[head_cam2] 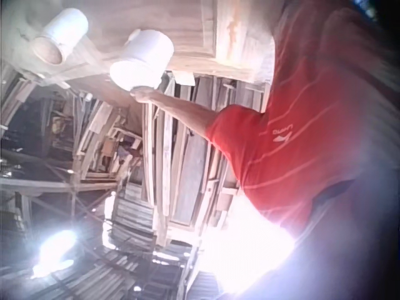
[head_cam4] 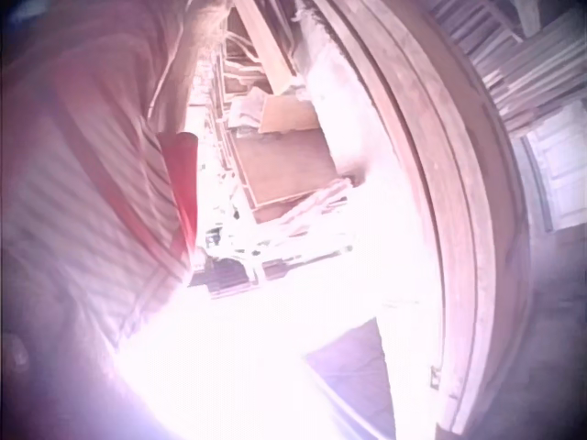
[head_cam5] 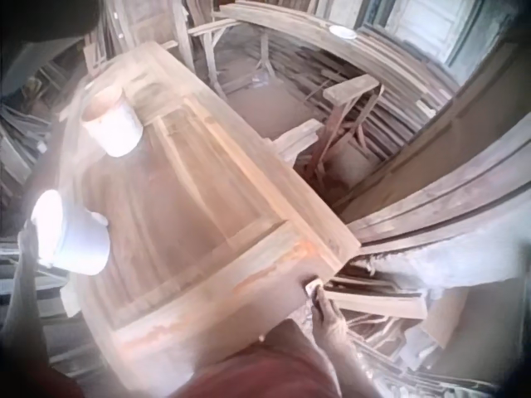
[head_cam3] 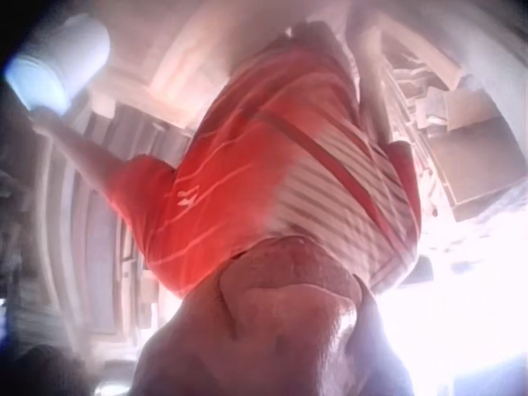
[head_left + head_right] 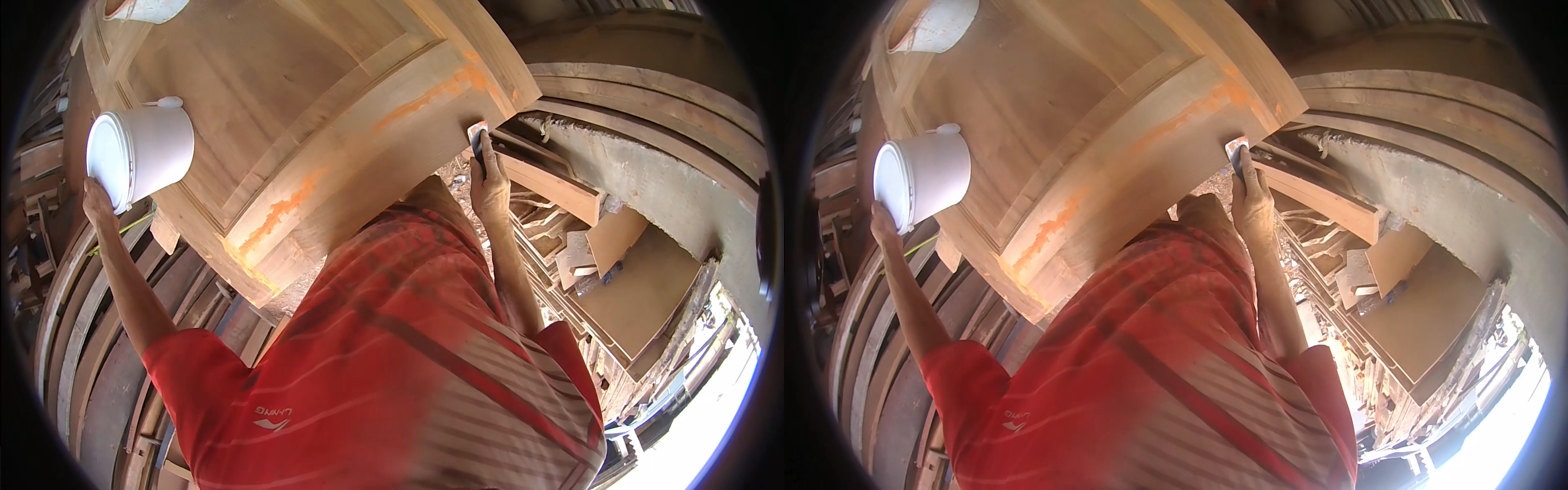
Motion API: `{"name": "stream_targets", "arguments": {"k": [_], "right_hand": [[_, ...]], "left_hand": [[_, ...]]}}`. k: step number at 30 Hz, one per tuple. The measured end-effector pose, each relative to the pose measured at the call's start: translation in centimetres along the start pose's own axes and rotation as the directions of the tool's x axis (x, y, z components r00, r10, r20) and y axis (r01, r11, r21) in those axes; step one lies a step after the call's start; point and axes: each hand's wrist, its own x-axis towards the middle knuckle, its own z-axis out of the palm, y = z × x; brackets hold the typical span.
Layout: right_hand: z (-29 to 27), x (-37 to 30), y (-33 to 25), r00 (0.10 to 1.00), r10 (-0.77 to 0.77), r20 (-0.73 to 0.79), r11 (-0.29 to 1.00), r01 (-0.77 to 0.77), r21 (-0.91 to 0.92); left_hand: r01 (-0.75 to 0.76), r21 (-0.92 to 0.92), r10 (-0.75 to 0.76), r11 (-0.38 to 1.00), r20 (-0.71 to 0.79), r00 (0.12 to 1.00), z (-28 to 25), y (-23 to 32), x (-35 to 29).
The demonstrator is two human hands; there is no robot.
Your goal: The person cleans a wooden door with a brush, scrapes filler along the surface with a putty knife, and opens a tub of wood filler. The person then scoops the filler using the putty knife and applies it along the seams of the wooden door.
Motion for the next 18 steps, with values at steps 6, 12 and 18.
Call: {"name": "stream_targets", "arguments": {"k": [6, 12, 18], "right_hand": [[1.0, -4.2, 7.9, 0.986, -0.121, 0.114, 0.987, 0.132, -0.095], [0.2, -10.6, 10.8, 0.988, -0.103, -0.118, 0.994, 0.097, -0.059], [-3.4, -1.7, 1.8, 0.983, 0.148, -0.107, 0.981, -0.132, 0.143]], "left_hand": [[-0.001, -0.032, 0.003, 0.999, 0.071, 0.997, -0.4, -0.8, 2.5], [-0.105, 0.213, 0.100, 0.971, 0.034, 0.994, 1.6, 1.6, 0.5], [-0.116, 0.137, 0.107, 0.984, 0.070, 0.992, 1.1, 1.5, 0.5]]}}
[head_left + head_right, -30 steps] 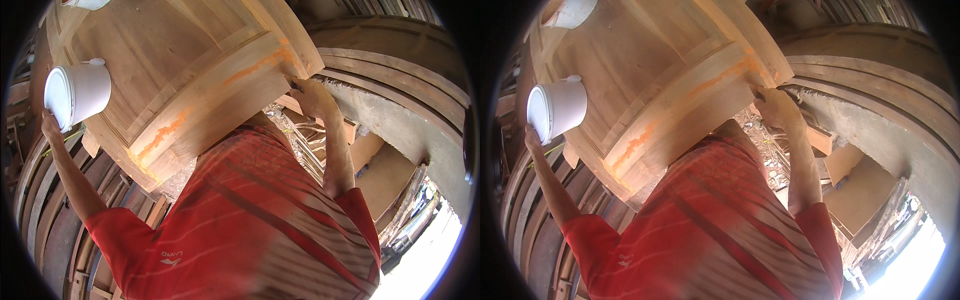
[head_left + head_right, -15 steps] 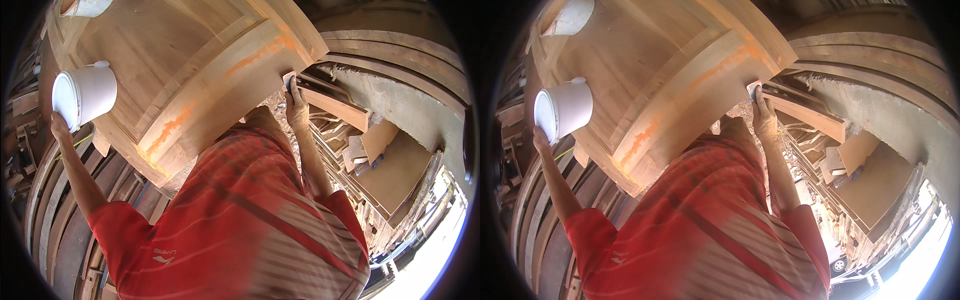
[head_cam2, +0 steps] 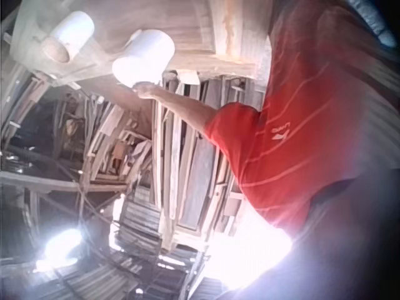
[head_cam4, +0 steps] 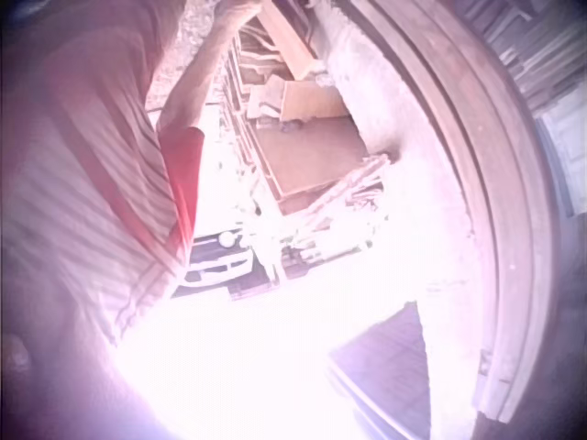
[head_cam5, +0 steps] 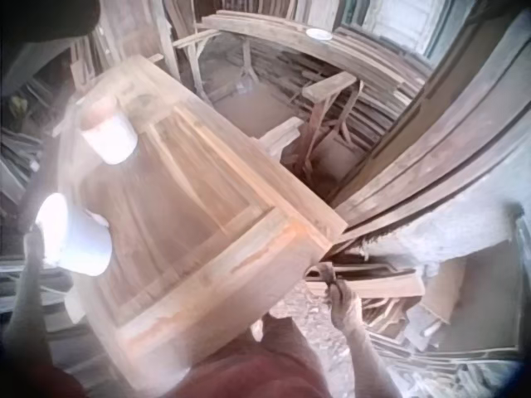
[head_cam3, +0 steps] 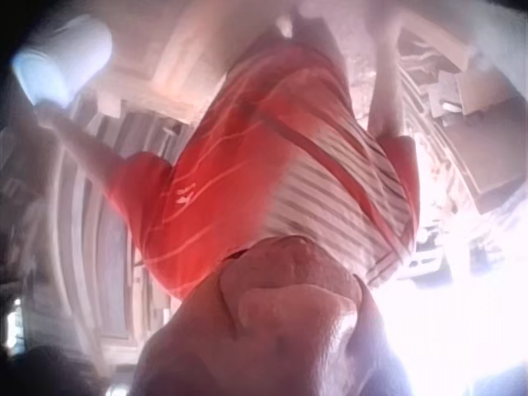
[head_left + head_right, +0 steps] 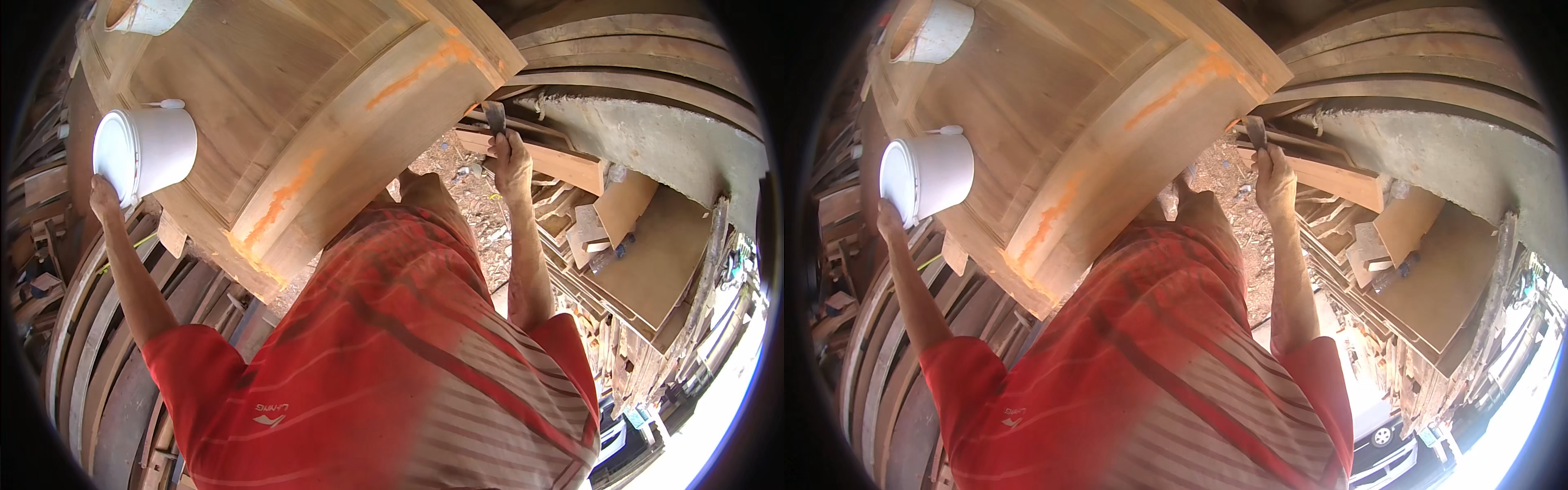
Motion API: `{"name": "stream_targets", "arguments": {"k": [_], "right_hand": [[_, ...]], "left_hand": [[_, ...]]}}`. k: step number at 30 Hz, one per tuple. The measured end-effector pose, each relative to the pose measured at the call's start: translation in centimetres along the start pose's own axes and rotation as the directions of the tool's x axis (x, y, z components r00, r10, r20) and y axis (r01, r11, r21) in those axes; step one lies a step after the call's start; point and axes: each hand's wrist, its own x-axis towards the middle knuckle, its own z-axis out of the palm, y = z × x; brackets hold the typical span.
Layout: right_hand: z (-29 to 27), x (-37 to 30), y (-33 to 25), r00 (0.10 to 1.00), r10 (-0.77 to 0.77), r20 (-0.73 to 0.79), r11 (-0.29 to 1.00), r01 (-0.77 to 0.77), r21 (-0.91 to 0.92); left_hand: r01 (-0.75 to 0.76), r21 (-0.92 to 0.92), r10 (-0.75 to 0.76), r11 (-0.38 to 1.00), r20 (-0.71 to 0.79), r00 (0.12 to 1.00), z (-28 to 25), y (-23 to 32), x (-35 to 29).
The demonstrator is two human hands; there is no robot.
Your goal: The person cleans a wooden door with a brush, scrapes filler along the surface with a putty knife, and opens a tub of wood filler. The person then scoops the filler using the putty knife and applies it along the seams of the wooden door.
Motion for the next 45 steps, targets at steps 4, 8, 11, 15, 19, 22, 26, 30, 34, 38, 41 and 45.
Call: {"name": "stream_targets", "arguments": {"k": [4, 8, 11, 15, 19, 22, 26, 30, 34, 38, 41, 45], "right_hand": [[-0.4, 2.1, 0.0, 0.995, 0.058, 0.083, 0.998, -0.056, -0.025], [0.8, 0.7, 0.8, 0.992, 0.052, 0.118, 0.999, -0.050, -0.018], [1.9, -0.5, -0.4, 0.981, 0.084, 0.177, 0.994, -0.095, 0.054], [2.0, 0.1, -2.0, 0.939, 0.173, 0.297, 0.937, -0.250, 0.243], [-0.1, 3.5, -2.7, 0.966, 0.148, 0.210, 0.943, -0.202, 0.264], [-1.9, 7.0, -1.4, 0.991, 0.063, 0.121, 0.997, -0.068, 0.045], [-3.2, 10.5, 0.0, 0.992, -0.098, 0.080, 0.976, 0.111, -0.188], [-3.0, 12.2, -0.5, 0.973, -0.225, 0.055, 0.929, 0.231, -0.290], [-2.9, 12.0, -0.9, 0.954, -0.291, 0.069, 0.850, 0.291, -0.439], [-3.0, 11.5, -0.4, 0.930, -0.315, 0.188, 0.739, 0.365, -0.566], [-3.2, 11.8, -0.3, 0.898, -0.340, 0.278, 0.657, 0.438, -0.613], [-4.0, 11.1, -0.9, 0.889, -0.312, 0.334, 0.616, 0.457, -0.641]], "left_hand": [[-0.033, 0.022, 0.033, 0.999, -0.010, 0.999, 0.3, 0.2, -0.5], [-0.086, 0.065, 0.088, 0.994, -0.019, 0.996, 0.5, 0.8, -0.7], [-0.026, 0.069, 0.030, 0.997, -0.063, 0.998, 0.5, 0.5, -0.8], [0.019, 0.086, -0.016, 0.996, -0.033, 0.999, -0.4, -0.9, 0.7], [0.012, 0.079, -0.009, 0.997, -0.037, 0.999, -0.3, -1.4, 1.2], [0.034, 0.103, -0.033, 0.994, -0.008, 0.999, -0.7, -1.3, 1.2], [-0.001, 0.146, 0.010, 0.989, -0.056, 0.998, 0.1, -0.7, 0.2], [0.042, 0.179, -0.025, 0.983, -0.098, 0.995, -1.7, -1.7, 0.3], [0.028, 0.095, -0.023, 0.995, -0.051, 0.998, -0.7, -0.9, -0.6], [0.076, 0.047, -0.074, 0.996, -0.048, 0.996, -0.3, -0.6, -0.7], [0.100, 0.022, -0.099, 0.995, -0.044, 0.994, -1.1, -1.6, -0.1], [0.088, 0.001, -0.088, 0.996, -0.042, 0.995, -1.3, -2.3, 0.0]]}}
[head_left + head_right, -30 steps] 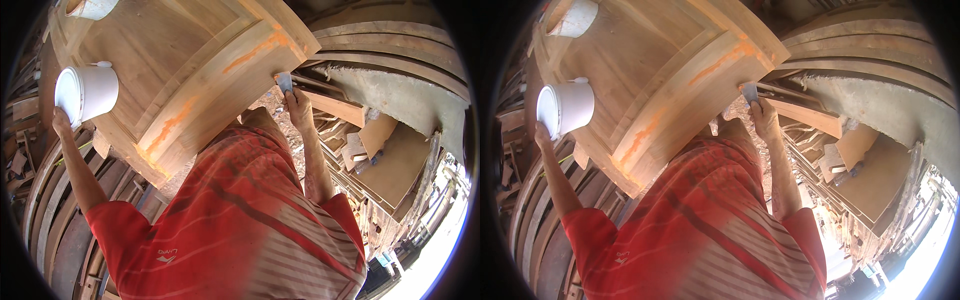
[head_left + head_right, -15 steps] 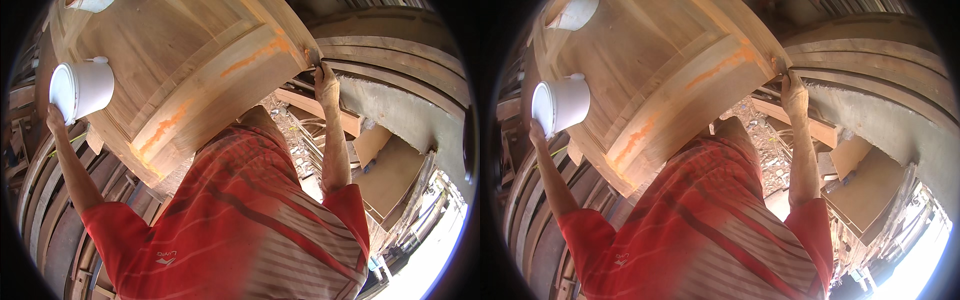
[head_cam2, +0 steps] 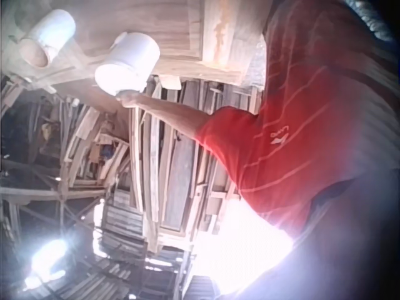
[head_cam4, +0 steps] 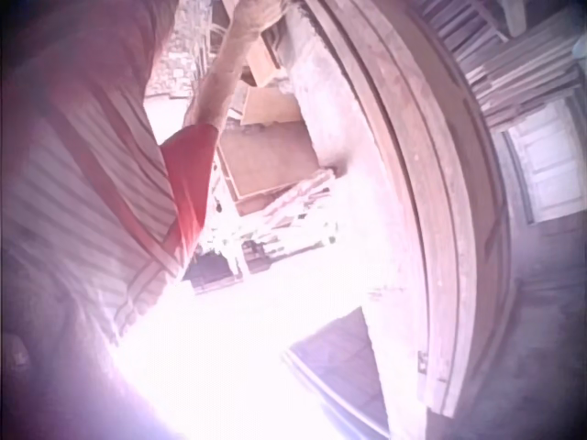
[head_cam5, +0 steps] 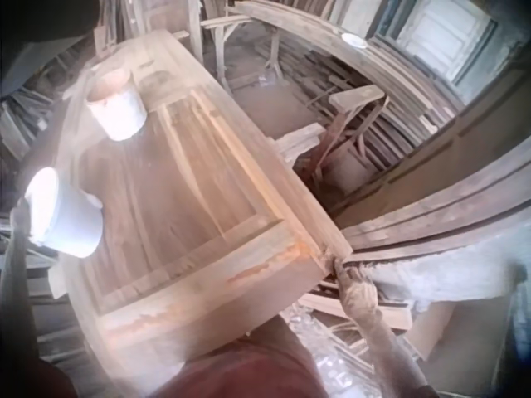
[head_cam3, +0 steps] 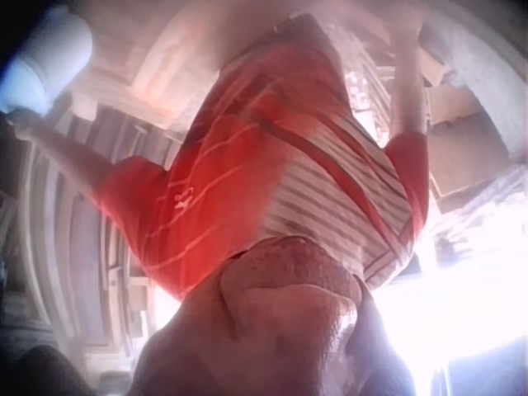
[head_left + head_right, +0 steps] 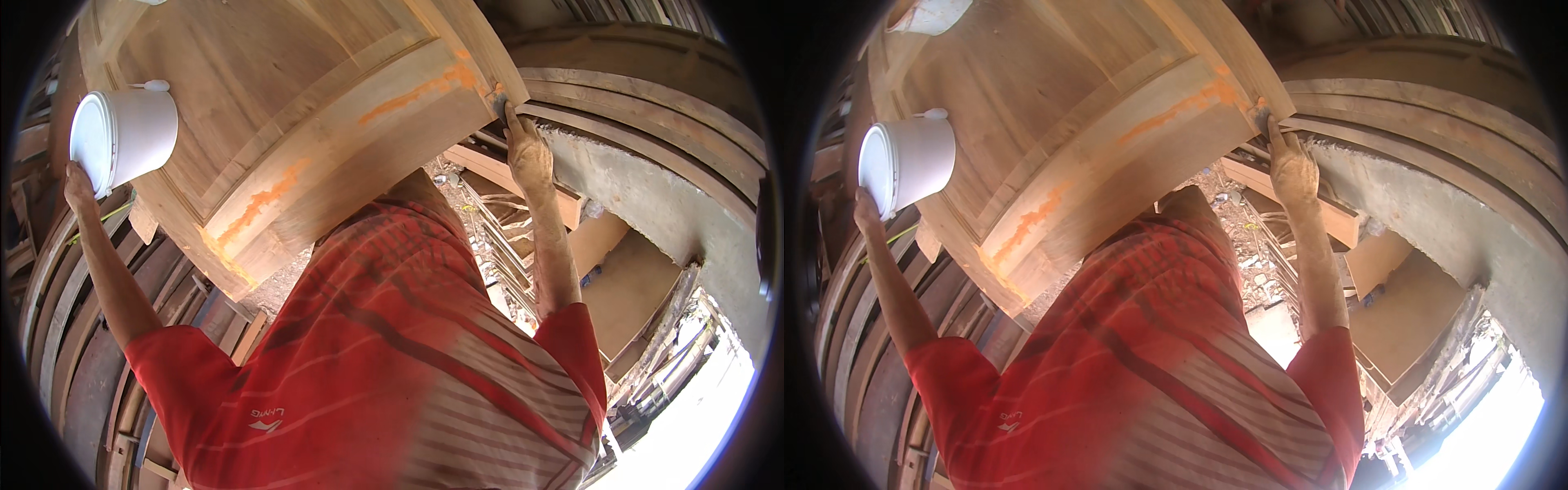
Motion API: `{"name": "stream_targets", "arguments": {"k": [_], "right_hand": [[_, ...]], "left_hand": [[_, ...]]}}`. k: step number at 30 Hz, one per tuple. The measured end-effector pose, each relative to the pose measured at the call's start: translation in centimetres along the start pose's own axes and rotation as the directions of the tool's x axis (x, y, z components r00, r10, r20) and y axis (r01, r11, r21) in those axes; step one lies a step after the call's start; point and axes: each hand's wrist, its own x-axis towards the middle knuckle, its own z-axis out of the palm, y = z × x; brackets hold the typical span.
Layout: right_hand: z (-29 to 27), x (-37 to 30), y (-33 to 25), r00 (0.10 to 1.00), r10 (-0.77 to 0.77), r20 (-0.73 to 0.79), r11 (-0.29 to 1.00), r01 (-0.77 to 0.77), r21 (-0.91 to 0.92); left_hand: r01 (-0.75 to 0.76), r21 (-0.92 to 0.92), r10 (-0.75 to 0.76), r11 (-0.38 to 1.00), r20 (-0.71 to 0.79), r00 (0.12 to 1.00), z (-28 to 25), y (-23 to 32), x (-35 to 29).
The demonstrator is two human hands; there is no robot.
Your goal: The person cleans a wooden door with a brush, scrapes filler along the surface with a putty knife, and opens a tub of wood filler. The person then scoops the filler using the putty knife and applies it along the seams of the wooden door.
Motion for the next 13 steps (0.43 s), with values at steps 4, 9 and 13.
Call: {"name": "stream_targets", "arguments": {"k": [4, 9, 13], "right_hand": [[-3.0, -1.3, -0.3, 0.990, 0.033, 0.133, 0.998, -0.027, -0.048], [-5.8, 3.0, -1.5, 0.986, 0.018, 0.166, 1.000, -0.018, -0.003], [-3.1, 4.1, 0.1, 0.988, -0.061, 0.143, 0.998, 0.062, 0.000]], "left_hand": [[0.021, 0.014, -0.021, 1.000, 0.000, 1.000, 0.9, 1.2, -0.7], [0.051, 0.031, -0.050, 0.998, -0.016, 0.999, -0.3, 0.0, 0.1], [-0.039, 0.045, 0.040, 0.998, -0.011, 0.999, 0.5, 0.3, 0.4]]}}
